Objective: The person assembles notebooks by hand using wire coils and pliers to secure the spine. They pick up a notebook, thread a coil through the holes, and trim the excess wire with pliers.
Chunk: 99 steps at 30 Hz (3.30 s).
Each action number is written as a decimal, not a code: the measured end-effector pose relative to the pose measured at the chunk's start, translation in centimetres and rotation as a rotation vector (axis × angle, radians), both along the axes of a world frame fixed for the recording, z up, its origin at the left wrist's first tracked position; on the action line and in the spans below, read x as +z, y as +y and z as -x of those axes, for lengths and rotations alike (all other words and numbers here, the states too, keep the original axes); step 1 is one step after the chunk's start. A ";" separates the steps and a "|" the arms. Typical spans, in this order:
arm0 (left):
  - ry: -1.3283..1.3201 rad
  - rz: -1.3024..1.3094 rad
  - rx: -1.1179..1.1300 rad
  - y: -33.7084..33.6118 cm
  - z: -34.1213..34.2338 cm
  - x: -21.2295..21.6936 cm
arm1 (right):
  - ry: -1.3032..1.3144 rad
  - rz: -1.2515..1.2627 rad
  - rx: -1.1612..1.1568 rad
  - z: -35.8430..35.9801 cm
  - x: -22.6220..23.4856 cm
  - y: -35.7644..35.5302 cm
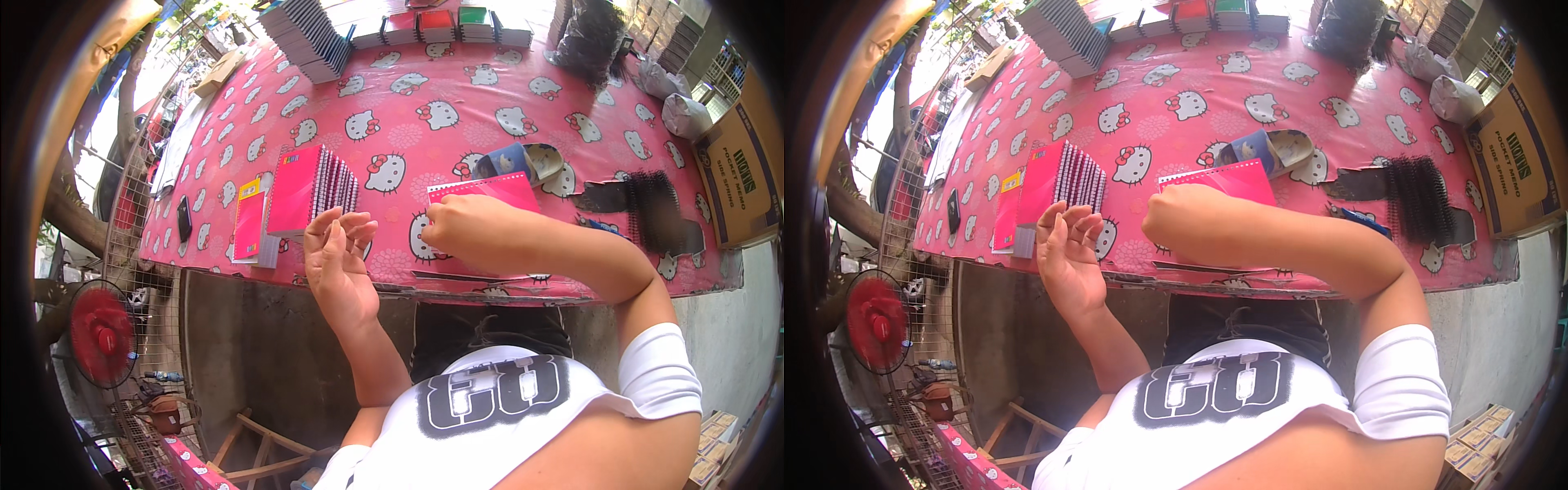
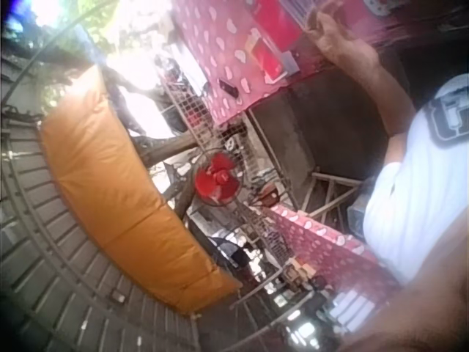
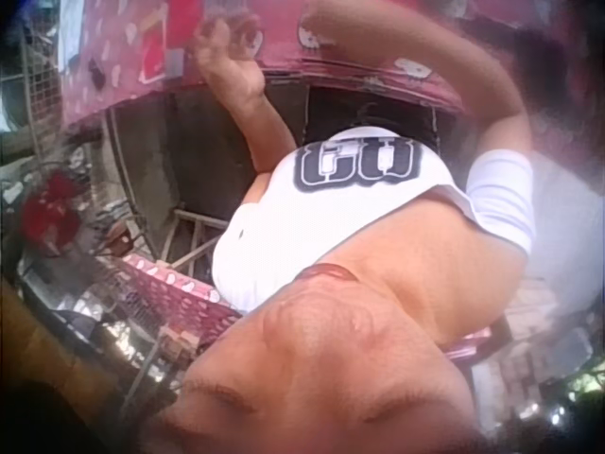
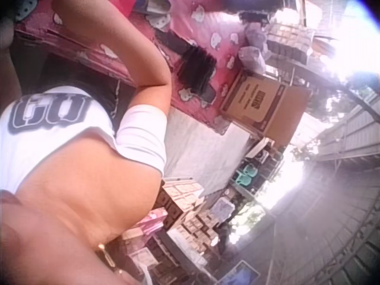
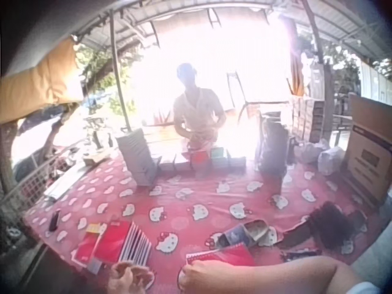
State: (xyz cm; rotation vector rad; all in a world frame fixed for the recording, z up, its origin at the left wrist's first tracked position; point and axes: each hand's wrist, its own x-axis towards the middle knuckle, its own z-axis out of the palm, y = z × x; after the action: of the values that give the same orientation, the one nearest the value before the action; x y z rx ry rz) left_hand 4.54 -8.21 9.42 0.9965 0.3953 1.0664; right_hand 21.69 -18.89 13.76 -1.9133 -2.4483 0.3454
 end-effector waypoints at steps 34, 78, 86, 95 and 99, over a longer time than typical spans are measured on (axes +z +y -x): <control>0.296 -0.654 -0.186 -2.4 -6.3 -3.3 | 1.136 -0.622 -0.691 -2.7 -7.0 -6.3; 0.561 -1.140 0.191 -6.3 -9.4 1.5 | 0.819 -0.477 -0.673 -5.2 -0.3 -10.3; 0.562 -1.138 0.168 -6.3 -9.1 1.7 | 0.333 -0.860 -0.542 -4.1 -0.8 -9.2; 0.536 -1.126 0.151 -6.1 -8.9 1.4 | 0.293 -0.832 -0.569 -3.3 -0.7 -9.1; 0.561 -1.130 0.144 -6.2 -8.7 1.4 | 0.267 -0.794 -0.527 -3.3 0.0 -8.7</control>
State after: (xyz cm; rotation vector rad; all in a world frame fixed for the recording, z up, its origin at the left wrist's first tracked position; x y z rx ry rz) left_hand 13.22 -14.39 10.84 2.3278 0.2962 1.1190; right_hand 24.97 -27.63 13.72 -1.8478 -1.4781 -0.3197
